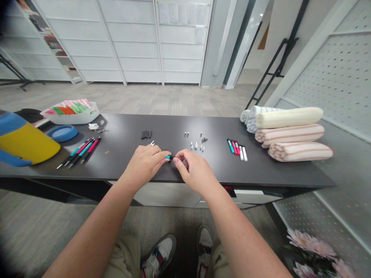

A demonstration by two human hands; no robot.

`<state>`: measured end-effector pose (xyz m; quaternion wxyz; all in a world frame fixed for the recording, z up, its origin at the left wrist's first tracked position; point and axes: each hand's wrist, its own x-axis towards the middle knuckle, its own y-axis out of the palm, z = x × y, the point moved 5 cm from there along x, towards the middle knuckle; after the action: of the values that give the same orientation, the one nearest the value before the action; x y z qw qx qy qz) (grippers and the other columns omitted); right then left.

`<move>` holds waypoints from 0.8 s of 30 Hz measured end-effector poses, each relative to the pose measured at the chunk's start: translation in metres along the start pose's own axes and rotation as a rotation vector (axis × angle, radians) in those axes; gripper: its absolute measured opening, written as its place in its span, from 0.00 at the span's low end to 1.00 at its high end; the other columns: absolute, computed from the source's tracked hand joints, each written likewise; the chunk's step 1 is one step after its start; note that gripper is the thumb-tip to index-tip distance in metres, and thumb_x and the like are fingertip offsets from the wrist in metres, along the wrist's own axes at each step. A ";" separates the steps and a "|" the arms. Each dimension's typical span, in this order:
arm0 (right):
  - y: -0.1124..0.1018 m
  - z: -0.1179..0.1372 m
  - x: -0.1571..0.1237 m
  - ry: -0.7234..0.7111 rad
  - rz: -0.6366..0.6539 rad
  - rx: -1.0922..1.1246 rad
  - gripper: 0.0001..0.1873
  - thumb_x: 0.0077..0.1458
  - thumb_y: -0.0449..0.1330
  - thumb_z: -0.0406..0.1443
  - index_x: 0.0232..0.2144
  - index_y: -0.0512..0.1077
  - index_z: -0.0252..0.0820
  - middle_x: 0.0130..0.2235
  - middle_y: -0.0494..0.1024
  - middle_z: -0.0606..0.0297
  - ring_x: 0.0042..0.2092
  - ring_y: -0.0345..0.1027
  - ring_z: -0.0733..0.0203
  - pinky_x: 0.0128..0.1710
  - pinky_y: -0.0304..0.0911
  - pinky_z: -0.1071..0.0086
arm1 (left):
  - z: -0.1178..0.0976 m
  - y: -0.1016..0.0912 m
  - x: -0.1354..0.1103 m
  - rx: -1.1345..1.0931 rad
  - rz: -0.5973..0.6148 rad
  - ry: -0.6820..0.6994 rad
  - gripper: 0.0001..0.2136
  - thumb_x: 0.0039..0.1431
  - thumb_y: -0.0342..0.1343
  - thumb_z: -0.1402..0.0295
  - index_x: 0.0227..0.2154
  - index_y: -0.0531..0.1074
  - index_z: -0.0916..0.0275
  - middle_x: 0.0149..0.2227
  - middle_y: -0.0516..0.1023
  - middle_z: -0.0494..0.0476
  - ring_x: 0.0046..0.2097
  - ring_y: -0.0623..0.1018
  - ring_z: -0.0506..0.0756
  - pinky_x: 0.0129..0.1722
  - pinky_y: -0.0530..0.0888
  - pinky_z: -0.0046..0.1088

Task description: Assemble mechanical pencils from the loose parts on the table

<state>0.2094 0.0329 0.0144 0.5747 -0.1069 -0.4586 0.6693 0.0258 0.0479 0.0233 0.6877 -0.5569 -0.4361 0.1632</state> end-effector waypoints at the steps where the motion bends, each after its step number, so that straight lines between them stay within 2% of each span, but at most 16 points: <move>1: 0.000 0.000 0.000 0.001 0.008 0.001 0.08 0.72 0.54 0.41 0.41 0.72 0.47 0.35 0.77 0.66 0.34 0.70 0.58 0.36 0.61 0.65 | 0.000 0.000 0.000 -0.001 0.000 0.001 0.10 0.74 0.54 0.61 0.50 0.77 0.53 0.41 0.79 0.55 0.46 0.75 0.58 0.46 0.63 0.39; 6: 0.001 0.003 0.001 -0.062 0.035 -0.043 0.14 0.74 0.49 0.40 0.38 0.71 0.46 0.35 0.76 0.63 0.39 0.71 0.56 0.40 0.61 0.64 | 0.000 0.001 0.000 0.004 0.006 0.014 0.11 0.74 0.53 0.60 0.51 0.77 0.53 0.40 0.79 0.56 0.45 0.75 0.59 0.45 0.63 0.38; 10: 0.002 0.002 0.000 -0.011 0.073 -0.028 0.06 0.71 0.54 0.40 0.42 0.69 0.46 0.35 0.76 0.66 0.34 0.70 0.58 0.36 0.60 0.65 | 0.000 0.000 -0.001 0.009 0.003 0.018 0.11 0.75 0.51 0.60 0.51 0.77 0.53 0.41 0.79 0.56 0.46 0.75 0.59 0.46 0.63 0.38; 14: 0.002 0.005 -0.001 -0.039 0.090 -0.060 0.09 0.73 0.51 0.39 0.40 0.69 0.46 0.35 0.75 0.65 0.35 0.69 0.57 0.37 0.59 0.65 | -0.001 -0.001 0.000 0.014 0.005 0.029 0.12 0.75 0.51 0.60 0.51 0.77 0.53 0.41 0.79 0.56 0.45 0.75 0.58 0.45 0.63 0.38; 18: 0.002 0.005 -0.002 -0.014 0.079 -0.053 0.06 0.72 0.53 0.39 0.43 0.68 0.46 0.36 0.76 0.65 0.35 0.69 0.57 0.36 0.59 0.65 | -0.001 -0.003 0.000 -0.006 0.000 0.022 0.12 0.75 0.51 0.60 0.51 0.77 0.54 0.41 0.79 0.56 0.46 0.75 0.58 0.46 0.63 0.38; 24: 0.004 0.008 0.000 -0.105 0.093 -0.068 0.13 0.74 0.48 0.38 0.38 0.69 0.46 0.37 0.75 0.63 0.39 0.69 0.57 0.40 0.59 0.66 | -0.001 -0.002 -0.001 -0.003 -0.029 0.056 0.11 0.75 0.52 0.61 0.52 0.76 0.54 0.41 0.80 0.56 0.45 0.76 0.59 0.46 0.64 0.39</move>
<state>0.2017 0.0293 0.0160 0.5142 -0.1125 -0.5052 0.6839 0.0258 0.0456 0.0249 0.7013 -0.5559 -0.4248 0.1369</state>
